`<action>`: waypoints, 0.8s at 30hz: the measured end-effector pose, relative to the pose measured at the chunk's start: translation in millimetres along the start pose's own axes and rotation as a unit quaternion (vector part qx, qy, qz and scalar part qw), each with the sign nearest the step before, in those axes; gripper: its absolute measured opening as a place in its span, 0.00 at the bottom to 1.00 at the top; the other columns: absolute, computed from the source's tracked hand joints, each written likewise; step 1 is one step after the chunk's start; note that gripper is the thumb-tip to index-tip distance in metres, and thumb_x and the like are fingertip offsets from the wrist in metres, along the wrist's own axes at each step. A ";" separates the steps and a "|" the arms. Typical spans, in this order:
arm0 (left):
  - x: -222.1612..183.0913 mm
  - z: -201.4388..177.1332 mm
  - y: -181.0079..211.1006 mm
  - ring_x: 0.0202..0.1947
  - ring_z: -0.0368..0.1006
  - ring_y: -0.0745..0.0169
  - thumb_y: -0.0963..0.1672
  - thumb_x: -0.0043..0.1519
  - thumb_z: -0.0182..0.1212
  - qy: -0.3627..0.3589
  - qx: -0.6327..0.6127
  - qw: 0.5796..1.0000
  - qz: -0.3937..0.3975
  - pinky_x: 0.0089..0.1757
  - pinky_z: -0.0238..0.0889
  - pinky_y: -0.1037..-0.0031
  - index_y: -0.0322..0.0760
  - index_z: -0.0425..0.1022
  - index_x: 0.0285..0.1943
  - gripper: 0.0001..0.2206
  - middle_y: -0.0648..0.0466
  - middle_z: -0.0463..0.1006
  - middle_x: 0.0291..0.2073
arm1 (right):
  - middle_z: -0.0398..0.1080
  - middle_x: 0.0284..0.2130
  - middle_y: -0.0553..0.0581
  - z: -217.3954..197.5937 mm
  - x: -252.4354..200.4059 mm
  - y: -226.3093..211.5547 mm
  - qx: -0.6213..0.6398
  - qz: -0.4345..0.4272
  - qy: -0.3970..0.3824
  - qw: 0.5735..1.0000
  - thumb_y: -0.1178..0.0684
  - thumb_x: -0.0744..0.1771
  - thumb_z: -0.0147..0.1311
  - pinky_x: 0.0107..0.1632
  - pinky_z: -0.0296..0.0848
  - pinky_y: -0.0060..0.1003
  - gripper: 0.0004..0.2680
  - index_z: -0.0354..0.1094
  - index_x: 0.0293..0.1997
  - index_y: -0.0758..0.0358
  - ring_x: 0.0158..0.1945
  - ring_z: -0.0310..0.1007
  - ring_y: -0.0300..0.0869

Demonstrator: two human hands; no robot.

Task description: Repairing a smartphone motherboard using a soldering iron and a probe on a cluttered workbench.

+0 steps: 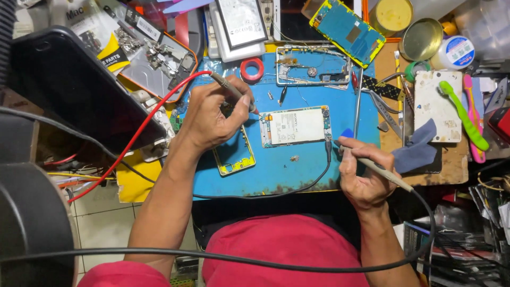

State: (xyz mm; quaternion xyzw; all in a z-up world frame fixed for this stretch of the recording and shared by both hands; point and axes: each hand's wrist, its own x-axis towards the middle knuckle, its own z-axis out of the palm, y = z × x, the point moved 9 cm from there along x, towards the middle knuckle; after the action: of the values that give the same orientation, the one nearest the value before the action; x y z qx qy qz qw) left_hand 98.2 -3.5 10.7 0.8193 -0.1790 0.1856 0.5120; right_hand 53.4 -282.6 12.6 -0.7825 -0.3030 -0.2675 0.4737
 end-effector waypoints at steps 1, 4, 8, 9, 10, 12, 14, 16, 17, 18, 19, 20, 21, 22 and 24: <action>0.7 1.3 -1.5 0.20 0.71 0.57 0.43 0.67 0.53 -0.005 -0.014 1.000 -0.004 0.29 0.67 0.71 0.38 0.78 0.38 0.08 0.49 0.74 0.18 | 0.80 0.34 0.68 -0.7 -0.4 0.8 -0.003 0.005 0.001 1.000 0.68 0.69 0.56 0.34 0.77 0.33 0.06 0.61 0.37 0.69 0.30 0.81 0.48; 3.1 -1.4 4.9 0.21 0.72 0.55 0.44 0.68 0.55 -0.007 0.008 1.000 -0.002 0.29 0.67 0.70 0.39 0.77 0.39 0.07 0.50 0.74 0.19 | 0.79 0.34 0.71 -1.2 -0.5 -0.6 0.007 0.006 0.001 1.000 0.69 0.68 0.56 0.33 0.78 0.33 0.07 0.59 0.36 0.70 0.29 0.79 0.48; 2.0 -1.7 4.3 0.21 0.72 0.55 0.44 0.68 0.55 -0.013 0.007 1.000 -0.014 0.29 0.67 0.71 0.40 0.77 0.39 0.07 0.51 0.74 0.19 | 0.79 0.33 0.71 -3.7 -4.2 3.6 0.002 0.011 0.006 1.000 0.69 0.68 0.55 0.33 0.78 0.34 0.07 0.59 0.36 0.70 0.28 0.79 0.49; 2.0 -2.0 4.0 0.21 0.72 0.56 0.44 0.68 0.54 -0.014 0.008 1.000 -0.018 0.29 0.67 0.71 0.40 0.78 0.39 0.07 0.51 0.74 0.19 | 0.79 0.33 0.71 -3.6 -4.7 4.3 -0.001 0.013 0.004 1.000 0.69 0.68 0.56 0.33 0.78 0.34 0.07 0.59 0.36 0.70 0.28 0.79 0.49; 2.2 -2.7 3.7 0.21 0.72 0.56 0.44 0.68 0.54 -0.015 0.010 1.000 -0.022 0.29 0.67 0.71 0.40 0.78 0.40 0.07 0.51 0.74 0.19 | 0.79 0.33 0.71 -3.3 -5.1 5.0 -0.004 0.015 0.003 1.000 0.69 0.68 0.56 0.33 0.78 0.34 0.08 0.59 0.36 0.69 0.28 0.79 0.48; 1.8 -2.0 2.4 0.21 0.72 0.56 0.44 0.68 0.54 -0.015 0.002 1.000 -0.025 0.28 0.67 0.71 0.39 0.78 0.39 0.08 0.51 0.74 0.19 | 0.79 0.33 0.71 -3.8 -7.0 6.7 -0.002 0.021 0.002 1.000 0.69 0.68 0.56 0.33 0.78 0.34 0.08 0.58 0.36 0.70 0.28 0.79 0.48; 2.0 -1.5 1.9 0.21 0.72 0.56 0.44 0.67 0.54 -0.016 -0.006 0.999 -0.028 0.28 0.66 0.71 0.39 0.78 0.39 0.08 0.51 0.75 0.19 | 0.79 0.33 0.71 -3.2 -7.3 8.3 0.000 0.026 0.003 1.000 0.69 0.68 0.55 0.33 0.78 0.33 0.07 0.58 0.35 0.70 0.28 0.79 0.48; 1.9 -0.1 1.5 0.21 0.72 0.55 0.43 0.67 0.54 -0.022 -0.007 0.999 -0.034 0.28 0.67 0.71 0.38 0.78 0.39 0.08 0.49 0.75 0.19 | 0.79 0.33 0.71 -2.7 -6.4 7.2 0.005 0.018 0.008 1.000 0.69 0.68 0.56 0.33 0.78 0.33 0.08 0.58 0.35 0.70 0.28 0.78 0.48; 1.7 0.3 1.9 0.21 0.72 0.55 0.43 0.67 0.54 -0.023 -0.008 0.999 -0.034 0.28 0.67 0.71 0.38 0.78 0.39 0.08 0.49 0.75 0.19 | 0.79 0.33 0.71 -2.7 -6.7 7.6 0.003 0.019 0.008 1.000 0.69 0.68 0.56 0.33 0.78 0.33 0.08 0.58 0.35 0.70 0.28 0.78 0.48; 1.4 0.2 1.2 0.20 0.72 0.56 0.44 0.67 0.54 -0.022 -0.007 0.999 -0.041 0.28 0.67 0.71 0.39 0.78 0.39 0.08 0.50 0.75 0.19 | 0.78 0.32 0.71 -2.8 -7.0 8.1 0.005 0.020 0.009 1.000 0.69 0.68 0.56 0.33 0.78 0.34 0.08 0.58 0.35 0.70 0.28 0.79 0.49; 0.9 0.0 0.6 0.20 0.72 0.57 0.44 0.67 0.54 -0.021 -0.006 0.999 -0.048 0.28 0.67 0.71 0.39 0.78 0.38 0.08 0.50 0.75 0.19 | 0.78 0.32 0.72 -2.9 -7.3 8.5 0.007 0.022 0.009 1.000 0.69 0.68 0.56 0.33 0.78 0.34 0.08 0.58 0.35 0.69 0.28 0.79 0.49; 1.5 -0.7 1.4 0.20 0.72 0.57 0.44 0.67 0.54 -0.021 -0.007 0.999 -0.048 0.28 0.67 0.71 0.39 0.78 0.38 0.08 0.50 0.75 0.19 | 0.78 0.32 0.72 -3.4 -7.7 9.0 0.007 0.022 0.009 1.000 0.69 0.68 0.56 0.33 0.78 0.34 0.08 0.58 0.35 0.69 0.28 0.79 0.49; 2.0 -1.1 2.3 0.20 0.72 0.57 0.44 0.68 0.54 -0.023 -0.009 0.999 -0.049 0.28 0.67 0.72 0.39 0.78 0.38 0.09 0.50 0.75 0.19 | 0.79 0.32 0.72 -3.7 -8.1 9.5 0.008 0.022 0.007 1.000 0.69 0.68 0.56 0.33 0.78 0.35 0.08 0.58 0.35 0.70 0.29 0.79 0.50; 2.1 -1.8 3.3 0.20 0.72 0.57 0.44 0.68 0.53 -0.024 -0.010 0.998 -0.050 0.27 0.66 0.72 0.38 0.78 0.38 0.09 0.50 0.75 0.19 | 0.79 0.33 0.72 -3.9 -8.8 9.9 0.010 0.023 0.006 1.000 0.68 0.68 0.56 0.33 0.79 0.36 0.07 0.58 0.35 0.70 0.29 0.80 0.51; 2.7 -1.9 3.6 0.20 0.72 0.56 0.43 0.67 0.53 -0.026 -0.014 0.998 -0.051 0.27 0.66 0.71 0.37 0.78 0.38 0.09 0.48 0.76 0.19 | 0.79 0.33 0.72 -3.7 -8.8 10.5 0.011 0.024 0.004 1.000 0.68 0.68 0.56 0.33 0.78 0.36 0.08 0.58 0.35 0.70 0.29 0.80 0.52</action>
State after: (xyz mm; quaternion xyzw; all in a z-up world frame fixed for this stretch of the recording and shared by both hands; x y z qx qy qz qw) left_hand 98.5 -3.6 15.6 0.8247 -0.1526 0.1352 0.5276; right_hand 54.6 -291.8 1.8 -0.7831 -0.2848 -0.2557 0.4902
